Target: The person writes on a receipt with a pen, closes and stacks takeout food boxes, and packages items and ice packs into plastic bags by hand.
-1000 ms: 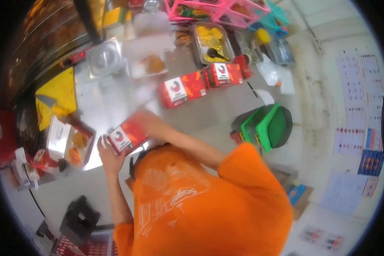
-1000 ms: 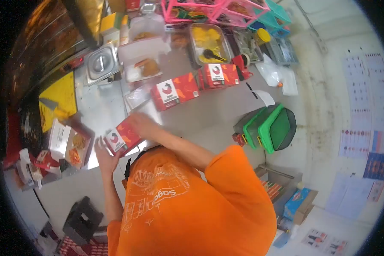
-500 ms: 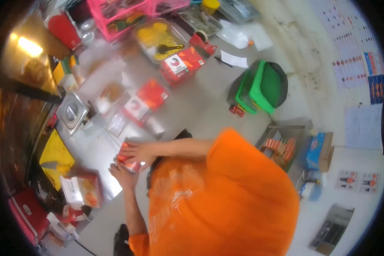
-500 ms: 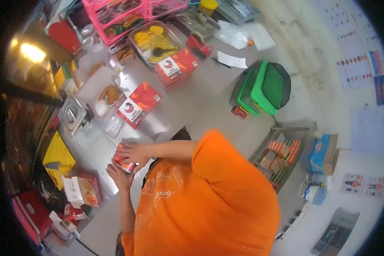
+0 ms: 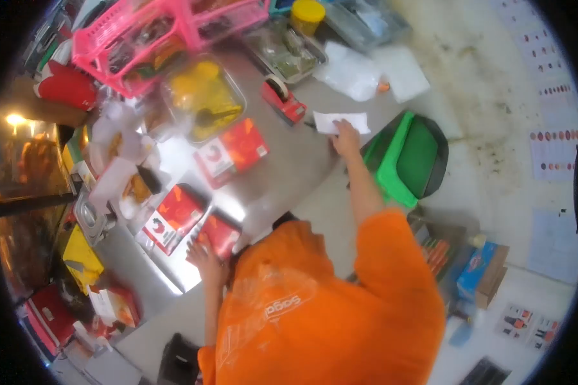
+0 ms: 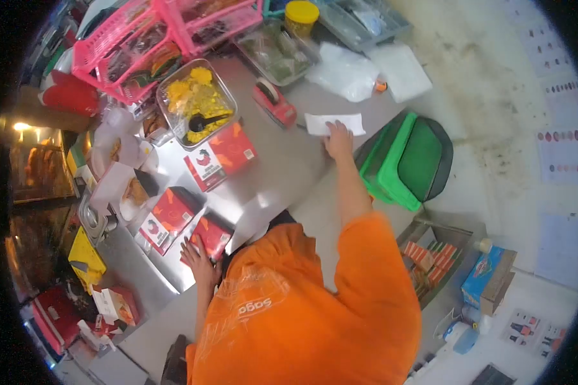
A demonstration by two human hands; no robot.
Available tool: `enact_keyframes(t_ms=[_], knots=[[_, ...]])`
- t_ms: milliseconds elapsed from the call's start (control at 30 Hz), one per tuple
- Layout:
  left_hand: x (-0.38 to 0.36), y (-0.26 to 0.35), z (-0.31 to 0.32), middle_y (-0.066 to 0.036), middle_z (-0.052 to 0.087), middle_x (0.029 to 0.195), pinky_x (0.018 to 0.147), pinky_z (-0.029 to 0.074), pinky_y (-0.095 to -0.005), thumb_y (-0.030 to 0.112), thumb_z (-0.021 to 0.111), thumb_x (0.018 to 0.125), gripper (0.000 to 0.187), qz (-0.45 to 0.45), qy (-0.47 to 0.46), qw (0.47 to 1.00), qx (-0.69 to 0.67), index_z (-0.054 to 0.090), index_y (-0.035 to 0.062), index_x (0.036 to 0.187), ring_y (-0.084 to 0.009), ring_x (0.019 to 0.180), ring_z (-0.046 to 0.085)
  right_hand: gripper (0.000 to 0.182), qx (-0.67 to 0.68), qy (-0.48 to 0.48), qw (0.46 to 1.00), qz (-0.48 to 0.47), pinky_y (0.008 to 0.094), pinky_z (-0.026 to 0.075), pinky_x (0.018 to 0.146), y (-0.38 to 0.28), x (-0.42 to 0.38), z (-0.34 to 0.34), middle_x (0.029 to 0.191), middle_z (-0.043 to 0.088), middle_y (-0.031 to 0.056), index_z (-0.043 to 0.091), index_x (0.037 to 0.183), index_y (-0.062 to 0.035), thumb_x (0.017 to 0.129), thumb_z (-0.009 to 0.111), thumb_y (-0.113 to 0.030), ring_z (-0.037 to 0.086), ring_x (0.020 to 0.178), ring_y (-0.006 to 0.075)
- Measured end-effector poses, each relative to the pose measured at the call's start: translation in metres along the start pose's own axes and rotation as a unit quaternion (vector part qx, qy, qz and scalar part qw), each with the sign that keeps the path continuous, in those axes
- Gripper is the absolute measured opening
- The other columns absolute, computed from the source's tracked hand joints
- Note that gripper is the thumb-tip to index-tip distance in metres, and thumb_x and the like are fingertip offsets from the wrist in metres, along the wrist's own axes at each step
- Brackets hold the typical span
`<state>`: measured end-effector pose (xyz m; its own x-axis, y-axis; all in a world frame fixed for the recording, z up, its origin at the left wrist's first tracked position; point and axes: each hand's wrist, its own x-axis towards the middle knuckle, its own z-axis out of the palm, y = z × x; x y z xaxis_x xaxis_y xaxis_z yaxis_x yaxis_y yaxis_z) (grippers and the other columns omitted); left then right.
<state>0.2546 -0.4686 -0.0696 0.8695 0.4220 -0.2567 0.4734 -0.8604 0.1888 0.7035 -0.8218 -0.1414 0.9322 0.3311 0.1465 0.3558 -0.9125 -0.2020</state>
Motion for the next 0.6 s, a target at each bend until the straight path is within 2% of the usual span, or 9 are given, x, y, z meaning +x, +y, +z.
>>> enact_keyframes(t_ms=[33, 133, 167, 233, 367, 467, 500, 567, 600], knots=[[0.01, 0.016, -0.006, -0.033, 0.009, 0.155, 0.116, 0.01, -0.0614, 0.033, 0.077, 0.073, 0.105, 0.001, 0.0, 1.0, -0.01, 0.016, 0.0087, 0.155, -0.0538, 0.143, 0.009, 0.036, 0.068, -0.046, 0.997, 0.004, 0.0475, 0.046, 0.092, 0.003, 0.015, -0.013, 0.11, 0.064, 0.024, 0.065, 0.112, -0.004, 0.084, 0.069, -0.026, 0.059, 0.105, 0.0407], [0.035, 0.051, -0.007, -0.032, 0.01, 0.155, 0.115, 0.01, -0.0633, 0.032, 0.074, 0.076, 0.101, -0.024, 0.013, 0.999, -0.038, 0.015, 0.008, 0.155, -0.0528, 0.143, 0.009, 0.029, 0.099, -0.052, 0.992, -0.058, 0.0456, 0.046, 0.092, 0.012, 0.043, -0.015, 0.104, 0.068, 0.019, 0.071, 0.102, -0.0042, 0.089, 0.064, -0.029, 0.063, 0.103, 0.0339], [0.038, 0.057, -0.006, -0.033, 0.012, 0.155, 0.114, 0.009, -0.065, 0.032, 0.073, 0.076, 0.101, -0.031, 0.023, 0.998, -0.048, 0.015, 0.0083, 0.155, -0.0532, 0.143, 0.01, 0.034, 0.084, -0.014, 0.995, -0.041, 0.0465, 0.049, 0.086, 0.014, 0.057, -0.008, 0.107, 0.068, 0.0196, 0.07, 0.102, -0.0012, 0.091, 0.063, -0.033, 0.064, 0.103, 0.0336], [0.039, 0.059, 0.004, -0.034, 0.013, 0.154, 0.113, 0.009, -0.066, 0.028, 0.073, 0.074, 0.101, -0.04, 0.049, 0.997, -0.052, 0.015, 0.0087, 0.155, -0.053, 0.143, 0.01, 0.04, 0.294, -0.067, 0.948, 0.098, 0.0453, 0.05, 0.082, 0.013, 0.095, -0.037, 0.102, 0.067, 0.0223, 0.067, 0.093, 0.0021, 0.092, 0.062, -0.037, 0.064, 0.097, 0.0357], [0.046, 0.066, 0.006, -0.033, 0.012, 0.155, 0.114, 0.009, -0.0657, 0.021, 0.073, 0.069, 0.107, -0.066, 0.047, 0.996, -0.04, 0.011, 0.0096, 0.156, -0.0521, 0.144, 0.009, 0.047, 0.301, -0.205, 0.92, 0.144, 0.0467, 0.049, 0.088, 0.026, 0.153, -0.021, 0.106, 0.067, 0.022, 0.066, 0.104, 0.0034, 0.087, 0.068, -0.041, 0.064, 0.103, 0.0355], [0.045, 0.07, 0.001, -0.03, 0.009, 0.157, 0.115, 0.011, -0.0615, 0.038, 0.074, 0.075, 0.107, -0.089, 0.014, 0.996, 0.006, 0.01, 0.0096, 0.156, -0.0519, 0.143, 0.011, 0.048, 0.031, -0.127, 0.987, 0.096, 0.0481, 0.048, 0.086, 0.002, 0.146, -0.001, 0.106, 0.065, 0.0199, 0.06, 0.107, 0.0016, 0.084, 0.071, -0.039, 0.061, 0.102, 0.0383], [0.045, 0.067, 0.005, -0.029, 0.009, 0.157, 0.115, 0.011, -0.0618, 0.039, 0.074, 0.075, 0.107, -0.088, 0.017, 0.996, -0.001, 0.01, 0.0106, 0.156, -0.0513, 0.143, 0.012, 0.051, -0.007, 0.004, 0.999, 0.047, 0.0487, 0.047, 0.085, -0.01, 0.14, 0.003, 0.107, 0.061, 0.0204, 0.056, 0.108, -0.0007, 0.079, 0.075, -0.038, 0.059, 0.102, 0.0394], [0.048, 0.07, 0.007, -0.033, 0.011, 0.155, 0.113, 0.009, -0.0661, 0.033, 0.073, 0.073, 0.106, -0.101, 0.043, 0.994, -0.027, 0.011, 0.0107, 0.156, -0.0526, 0.143, 0.011, 0.058, 0.112, 0.084, 0.99, 0.015, 0.0494, 0.047, 0.086, -0.051, 0.127, -0.014, 0.108, 0.06, 0.0224, 0.055, 0.113, -0.0001, 0.076, 0.076, -0.039, 0.057, 0.104, 0.0402], [0.048, 0.073, 0.009, -0.034, 0.012, 0.154, 0.112, 0.009, -0.0682, 0.029, 0.073, 0.072, 0.106, -0.109, 0.055, 0.992, -0.04, 0.011, 0.0108, 0.156, -0.0532, 0.143, 0.01, 0.062, 0.146, 0.009, 0.989, -0.015, 0.0493, 0.046, 0.089, -0.081, 0.114, -0.035, 0.114, 0.059, 0.0231, 0.051, 0.12, 0.0, 0.076, 0.076, -0.036, 0.055, 0.109, 0.041]])
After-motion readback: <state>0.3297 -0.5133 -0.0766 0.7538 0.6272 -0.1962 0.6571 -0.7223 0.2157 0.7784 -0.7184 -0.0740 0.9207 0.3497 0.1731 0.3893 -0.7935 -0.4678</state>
